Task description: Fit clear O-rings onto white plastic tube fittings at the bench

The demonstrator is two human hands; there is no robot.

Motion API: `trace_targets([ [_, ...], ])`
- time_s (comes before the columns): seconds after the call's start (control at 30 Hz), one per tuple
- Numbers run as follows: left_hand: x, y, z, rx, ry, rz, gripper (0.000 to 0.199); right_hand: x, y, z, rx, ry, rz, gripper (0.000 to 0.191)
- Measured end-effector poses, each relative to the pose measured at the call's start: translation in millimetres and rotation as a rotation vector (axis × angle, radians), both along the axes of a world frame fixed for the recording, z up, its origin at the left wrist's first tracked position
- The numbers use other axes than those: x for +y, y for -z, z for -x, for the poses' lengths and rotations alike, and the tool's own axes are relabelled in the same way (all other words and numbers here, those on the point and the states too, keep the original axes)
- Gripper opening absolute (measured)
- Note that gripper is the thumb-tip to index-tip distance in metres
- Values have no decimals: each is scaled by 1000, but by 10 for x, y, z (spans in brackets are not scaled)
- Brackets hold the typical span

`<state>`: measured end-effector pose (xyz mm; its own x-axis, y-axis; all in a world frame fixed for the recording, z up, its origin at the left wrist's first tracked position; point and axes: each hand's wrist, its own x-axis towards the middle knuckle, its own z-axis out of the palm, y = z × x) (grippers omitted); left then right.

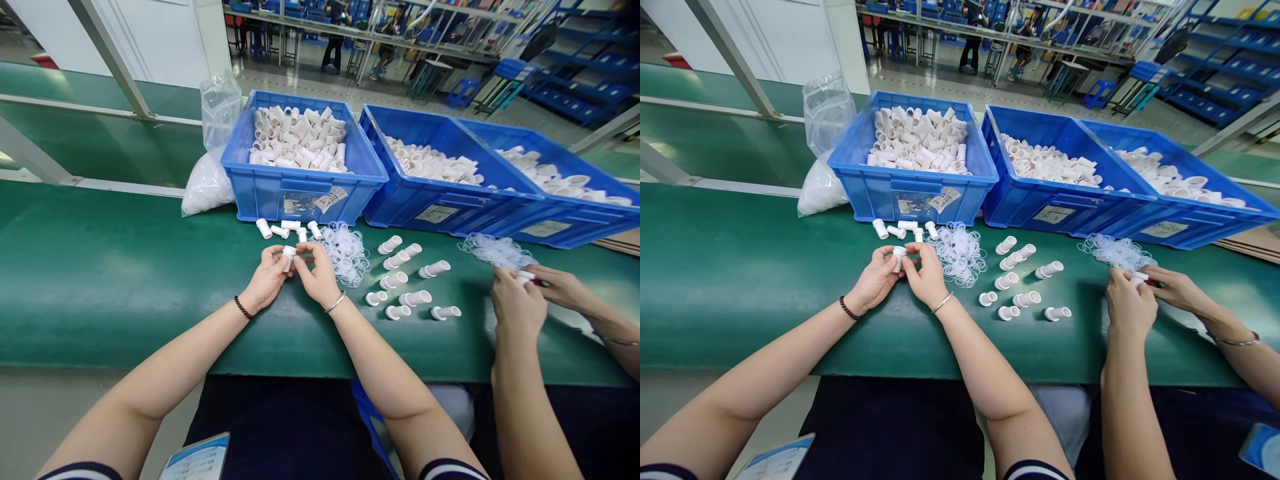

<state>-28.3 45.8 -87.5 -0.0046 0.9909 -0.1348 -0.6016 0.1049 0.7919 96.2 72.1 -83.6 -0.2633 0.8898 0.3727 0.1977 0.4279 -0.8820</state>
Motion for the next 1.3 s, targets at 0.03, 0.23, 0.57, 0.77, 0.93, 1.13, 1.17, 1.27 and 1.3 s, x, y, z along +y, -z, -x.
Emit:
trace_targets([
  [0.03,-4,2,0,27,22,-7,42,10,1,10,52,-13,74,32],
  [0.23,178,-69,241,750,-59,-273,37,273,-119,-210,429,116,271,28],
  [0.57,575,62,683,1600,-262,-186,31,469,26,-541,-652,341,-191,15],
  [0.77,506,62,745,1436,-341,-170,17,438,61,-480,-735,366,-212,12],
  [0.93,423,121,624,958,-269,-144,34,409,8,-488,-694,383,-243,18],
  [1.13,374,125,526,889,-55,-255,31,395,-19,-453,-521,325,-217,16],
  [1.17,358,102,520,930,-20,-279,31,384,-24,-434,-473,303,-190,17],
  [1.27,292,24,489,1092,89,-373,34,321,-31,-339,-317,213,-74,19],
  [1.3,269,3,474,1141,122,-398,36,293,-27,-299,-286,179,-48,20],
])
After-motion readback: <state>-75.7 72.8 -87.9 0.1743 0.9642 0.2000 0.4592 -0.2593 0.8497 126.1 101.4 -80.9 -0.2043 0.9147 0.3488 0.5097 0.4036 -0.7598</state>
